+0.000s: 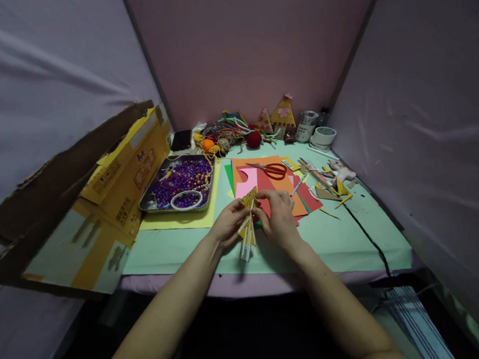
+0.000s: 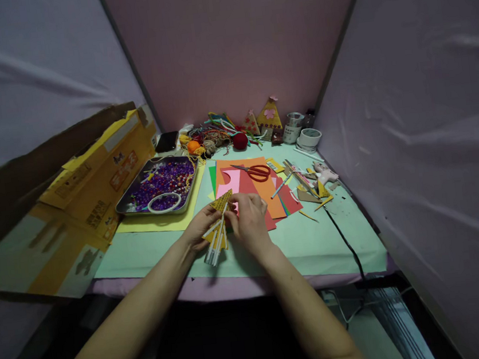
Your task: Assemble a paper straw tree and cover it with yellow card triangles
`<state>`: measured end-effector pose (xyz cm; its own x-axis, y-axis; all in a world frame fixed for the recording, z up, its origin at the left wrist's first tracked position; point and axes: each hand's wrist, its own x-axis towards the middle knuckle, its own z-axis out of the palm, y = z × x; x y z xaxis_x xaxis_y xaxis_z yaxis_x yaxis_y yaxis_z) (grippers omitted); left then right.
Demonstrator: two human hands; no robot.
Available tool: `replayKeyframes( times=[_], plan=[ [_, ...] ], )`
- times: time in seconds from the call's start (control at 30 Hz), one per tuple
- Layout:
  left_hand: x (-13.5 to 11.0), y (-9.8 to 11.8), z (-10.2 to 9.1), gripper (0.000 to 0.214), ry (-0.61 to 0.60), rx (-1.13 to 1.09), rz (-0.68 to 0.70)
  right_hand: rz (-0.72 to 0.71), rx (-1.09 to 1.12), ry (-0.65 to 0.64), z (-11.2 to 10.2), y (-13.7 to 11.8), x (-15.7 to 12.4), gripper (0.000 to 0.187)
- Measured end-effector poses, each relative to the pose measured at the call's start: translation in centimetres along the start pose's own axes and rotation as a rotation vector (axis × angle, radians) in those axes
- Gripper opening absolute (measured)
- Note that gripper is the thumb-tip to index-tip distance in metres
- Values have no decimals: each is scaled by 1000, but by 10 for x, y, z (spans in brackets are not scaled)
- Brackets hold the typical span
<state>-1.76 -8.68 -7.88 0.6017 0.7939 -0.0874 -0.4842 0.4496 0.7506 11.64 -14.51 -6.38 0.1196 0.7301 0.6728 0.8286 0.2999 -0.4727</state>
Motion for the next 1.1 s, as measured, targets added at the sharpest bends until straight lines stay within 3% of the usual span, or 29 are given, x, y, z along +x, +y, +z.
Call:
replayKeyframes(
  times=[0.27, 0.5, 1.1],
  plan=[
    [0, 0, 0, 40, 8, 6, 6, -14, 14, -46, -2, 1, 0, 9],
    [-1, 0, 3, 45, -19, 27, -4, -5, -28, 76, -2, 9, 3, 8],
    [-3, 0, 5, 42, -16, 66, -5, -6, -45, 95, 6, 8, -1, 10]
  ],
)
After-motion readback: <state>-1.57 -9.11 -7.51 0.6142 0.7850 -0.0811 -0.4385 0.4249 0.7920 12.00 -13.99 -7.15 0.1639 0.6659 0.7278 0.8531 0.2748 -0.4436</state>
